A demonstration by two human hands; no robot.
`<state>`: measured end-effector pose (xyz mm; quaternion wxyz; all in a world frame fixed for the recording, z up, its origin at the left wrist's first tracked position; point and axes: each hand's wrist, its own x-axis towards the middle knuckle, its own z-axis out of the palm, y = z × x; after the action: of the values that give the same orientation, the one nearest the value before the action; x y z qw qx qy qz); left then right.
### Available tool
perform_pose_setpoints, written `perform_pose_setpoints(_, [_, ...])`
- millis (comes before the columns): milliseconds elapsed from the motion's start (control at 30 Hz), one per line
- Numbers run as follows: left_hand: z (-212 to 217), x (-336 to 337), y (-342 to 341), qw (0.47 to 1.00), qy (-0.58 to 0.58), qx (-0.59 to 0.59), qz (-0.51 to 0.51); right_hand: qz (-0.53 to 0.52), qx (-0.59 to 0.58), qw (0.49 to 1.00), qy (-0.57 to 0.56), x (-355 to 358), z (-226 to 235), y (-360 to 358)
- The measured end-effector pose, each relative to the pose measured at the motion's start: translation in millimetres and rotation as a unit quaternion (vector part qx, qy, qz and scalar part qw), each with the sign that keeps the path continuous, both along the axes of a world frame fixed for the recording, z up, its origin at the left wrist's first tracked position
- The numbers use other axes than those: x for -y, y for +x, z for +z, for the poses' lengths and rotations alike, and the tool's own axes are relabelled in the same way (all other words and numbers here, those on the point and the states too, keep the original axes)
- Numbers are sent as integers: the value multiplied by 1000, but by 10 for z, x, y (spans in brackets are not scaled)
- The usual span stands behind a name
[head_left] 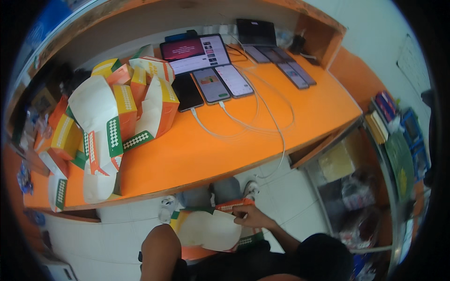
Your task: The person assembles flat-packed paper food containers by folding and interlocking the flaps. They handle multiple units one at a time, folding the sides and locking the tabs to form rectangular boxes, then placing the finished units on the counter.
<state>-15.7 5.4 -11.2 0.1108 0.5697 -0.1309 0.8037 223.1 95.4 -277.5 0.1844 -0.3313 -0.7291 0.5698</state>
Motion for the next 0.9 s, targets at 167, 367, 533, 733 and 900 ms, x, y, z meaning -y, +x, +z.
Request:
perform_pose_setpoints(167, [-37,-195,95,997,-45,-42,-44,59,-19,998,6,10,110,-267])
perform_pose_setpoints(367, [-45,-227,119,993,-72,-75,-58,100,-11,995,19,104,104,-381])
perform_pose_setpoints(533, [-108,-229,117,990,-100,-86,-57,113,4,994,-5,189,139,-361])
perform_pose_setpoints(733, [-558,-210,99,965,-241,-100,-25,143,-81,986,-26,135,550,-278])
perform_pose_setpoints(900, [-962,-150,84,926,-365,-94,-5,176,-102,975,87,-33,1063,-277])
